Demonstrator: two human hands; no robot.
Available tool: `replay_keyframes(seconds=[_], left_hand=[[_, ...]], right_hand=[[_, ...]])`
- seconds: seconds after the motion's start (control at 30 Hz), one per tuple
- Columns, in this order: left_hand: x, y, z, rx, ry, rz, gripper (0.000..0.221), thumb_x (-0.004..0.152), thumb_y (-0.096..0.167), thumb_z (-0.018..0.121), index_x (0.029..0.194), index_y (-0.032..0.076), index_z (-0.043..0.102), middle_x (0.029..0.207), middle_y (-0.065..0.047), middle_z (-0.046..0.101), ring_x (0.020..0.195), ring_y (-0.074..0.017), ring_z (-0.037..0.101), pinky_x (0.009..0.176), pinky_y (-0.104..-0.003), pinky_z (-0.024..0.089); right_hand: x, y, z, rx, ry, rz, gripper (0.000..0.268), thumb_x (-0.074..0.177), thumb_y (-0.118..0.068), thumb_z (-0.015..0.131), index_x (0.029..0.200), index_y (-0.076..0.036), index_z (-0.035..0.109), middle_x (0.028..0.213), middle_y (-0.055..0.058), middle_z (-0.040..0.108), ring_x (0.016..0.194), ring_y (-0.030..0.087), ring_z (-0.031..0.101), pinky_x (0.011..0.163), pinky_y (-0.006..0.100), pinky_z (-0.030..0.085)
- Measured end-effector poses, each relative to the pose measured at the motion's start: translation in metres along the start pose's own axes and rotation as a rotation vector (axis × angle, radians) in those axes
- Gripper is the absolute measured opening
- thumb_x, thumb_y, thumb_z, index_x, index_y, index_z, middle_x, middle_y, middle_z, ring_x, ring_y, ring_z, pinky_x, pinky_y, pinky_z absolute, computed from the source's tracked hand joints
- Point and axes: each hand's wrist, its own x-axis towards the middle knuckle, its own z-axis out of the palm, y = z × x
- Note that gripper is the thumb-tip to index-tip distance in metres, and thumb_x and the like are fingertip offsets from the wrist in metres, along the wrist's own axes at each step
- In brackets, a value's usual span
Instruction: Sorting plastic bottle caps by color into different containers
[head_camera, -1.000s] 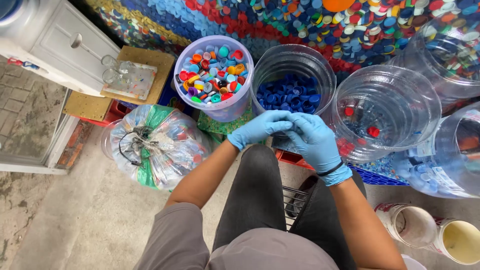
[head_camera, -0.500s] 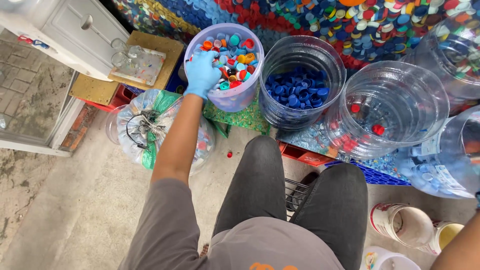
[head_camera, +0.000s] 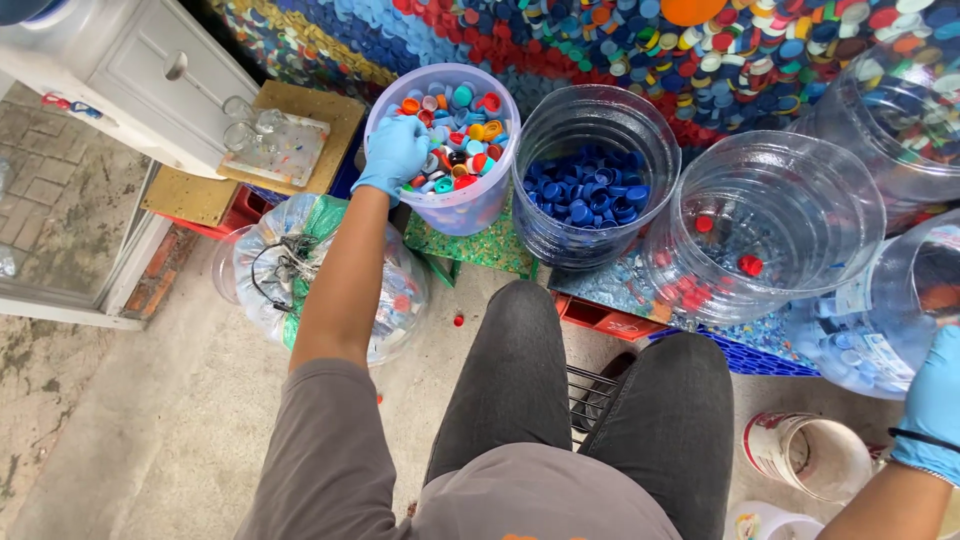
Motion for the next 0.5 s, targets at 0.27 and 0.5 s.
replay_keyframes(seconds=[0.27,0.5], left_hand=[[-0.06,0.034,-0.052,-0.35,0.019,-0.037,0.009,0.095,0.021,0.054,0.093,0.015,0.048,0.083,-0.008,0.067,0.077,-0.0324,0.064,0.07,-0.052,0.047],[-0.06,0.02,-0.021,0.131,0.18,0.333,0.049,0.096,0.023,0.057,0.145,0.025,0.061,0.101,-0.011,0.073,0.089,-0.038,0.065,0.059,-0.056,0.047]], right_hand=[[-0.019,-0.087,-0.01,0.263,0.12,0.032,0.014,0.131,0.007,0.055,0.143,0.006,0.062,0.141,0.023,0.063,0.13,0.036,0.059,0.117,0.049,0.045],[-0.023,-0.126,-0.005,0.373,0.126,0.093,0.021,0.125,0.01,0.058,0.144,0.005,0.062,0.135,0.018,0.064,0.126,0.028,0.06,0.118,0.042,0.047]])
